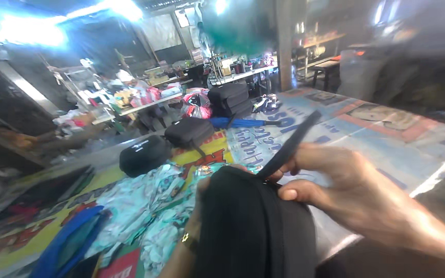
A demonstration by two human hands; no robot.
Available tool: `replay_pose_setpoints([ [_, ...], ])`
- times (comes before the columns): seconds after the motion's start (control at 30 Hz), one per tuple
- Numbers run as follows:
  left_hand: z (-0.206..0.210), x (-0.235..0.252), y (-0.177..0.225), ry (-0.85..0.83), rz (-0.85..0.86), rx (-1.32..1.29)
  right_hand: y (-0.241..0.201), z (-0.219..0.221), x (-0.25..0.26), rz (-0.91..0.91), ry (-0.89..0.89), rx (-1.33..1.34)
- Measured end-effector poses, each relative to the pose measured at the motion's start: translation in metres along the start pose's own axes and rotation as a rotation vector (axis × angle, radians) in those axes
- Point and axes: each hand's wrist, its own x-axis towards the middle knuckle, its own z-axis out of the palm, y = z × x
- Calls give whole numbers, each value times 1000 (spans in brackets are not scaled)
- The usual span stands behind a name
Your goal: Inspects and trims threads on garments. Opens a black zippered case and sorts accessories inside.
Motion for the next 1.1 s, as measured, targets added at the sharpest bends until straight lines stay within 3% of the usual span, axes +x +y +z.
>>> replay_pose_setpoints([
  [0.13, 25, 7, 5, 94, -75, 52, 11, -12, -1, 44, -29, -25],
  [0.23, -15, 0, -6, 119, -60, 148, 25, -22, -8, -21, -8, -282],
  [0.47, -35, 5, -6, 741, -154, 357, 57, -25, -55, -154, -88, -570],
  [0.67, -42, 12, -13, 1004, -75, 367, 42, 18, -90, -94, -43, -743],
  [0.77, -31, 32, -32, 1173, 43, 361, 50, 61, -96, -3, 78, -824],
  [0.83, -24, 42, -46, 1199, 101, 309, 61, 89, -95, 41, 164, -894],
  [0.93, -5, 48, -63, 1297, -3, 257, 82, 106, -90, 119, 302, -943],
  [1.1, 27, 43, -89, 1307, -203, 159, 91, 73, -96, 258, 460, -920],
])
